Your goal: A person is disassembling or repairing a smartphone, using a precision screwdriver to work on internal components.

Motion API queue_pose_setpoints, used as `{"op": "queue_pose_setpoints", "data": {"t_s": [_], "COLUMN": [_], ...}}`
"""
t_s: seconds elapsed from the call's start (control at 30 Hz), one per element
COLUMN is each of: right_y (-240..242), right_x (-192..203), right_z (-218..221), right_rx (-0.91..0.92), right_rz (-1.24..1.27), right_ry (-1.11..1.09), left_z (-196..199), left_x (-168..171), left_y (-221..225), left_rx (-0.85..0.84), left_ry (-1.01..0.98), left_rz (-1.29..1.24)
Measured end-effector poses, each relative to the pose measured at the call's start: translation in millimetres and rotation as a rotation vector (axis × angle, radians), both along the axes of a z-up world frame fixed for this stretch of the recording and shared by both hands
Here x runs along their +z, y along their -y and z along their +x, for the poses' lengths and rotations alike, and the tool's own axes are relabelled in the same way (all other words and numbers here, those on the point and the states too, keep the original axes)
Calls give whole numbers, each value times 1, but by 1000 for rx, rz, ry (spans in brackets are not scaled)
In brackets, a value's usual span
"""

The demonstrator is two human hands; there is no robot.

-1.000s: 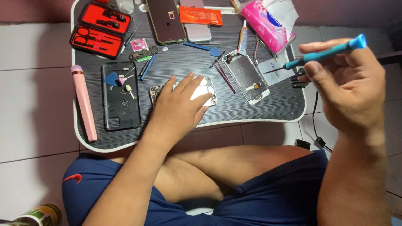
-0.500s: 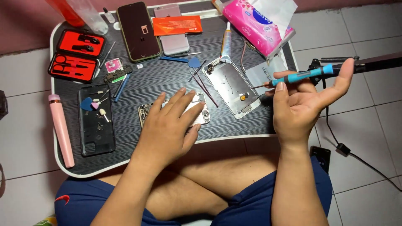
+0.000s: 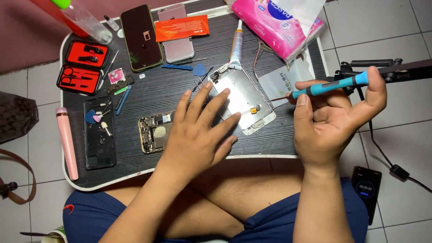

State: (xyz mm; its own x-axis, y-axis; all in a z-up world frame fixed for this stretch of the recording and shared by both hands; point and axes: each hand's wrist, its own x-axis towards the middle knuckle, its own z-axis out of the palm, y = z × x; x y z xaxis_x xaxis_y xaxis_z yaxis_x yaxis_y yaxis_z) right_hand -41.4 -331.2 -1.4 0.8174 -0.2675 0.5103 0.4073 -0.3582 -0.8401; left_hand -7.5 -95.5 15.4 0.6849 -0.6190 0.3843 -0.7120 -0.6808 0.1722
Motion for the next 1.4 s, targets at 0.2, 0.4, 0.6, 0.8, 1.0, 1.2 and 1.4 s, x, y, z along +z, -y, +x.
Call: {"op": "queue_pose_setpoints", "data": {"t_s": [0.2,0.4,0.6,0.8,1.0,1.2,1.4], "right_y": [1,-7,-63,-110,-114,-115,-110], "right_x": [-1,-2,8,-1,4,1,-2], "right_z": [-3,-4,-16,-27,-19,-20,-19], "right_rx": [7,-8,-28,25,97,72,102], "right_rz": [107,146,535,385,117,76,98], "right_ry": [3,54,-85,1,89,64,84], "left_z": [3,6,4,0,2,3,3], "left_x": [7,28,29,27,22,27,26], "left_y": [2,-1,-17,-32,-40,-43,-43], "left_rx": [-6,-5,97,136,139,138,137], "left_ry": [-11,-85,-181,-222,-197,-173,-172], "left_rz": [23,-322,-676,-766,-778,-775,-763]}}
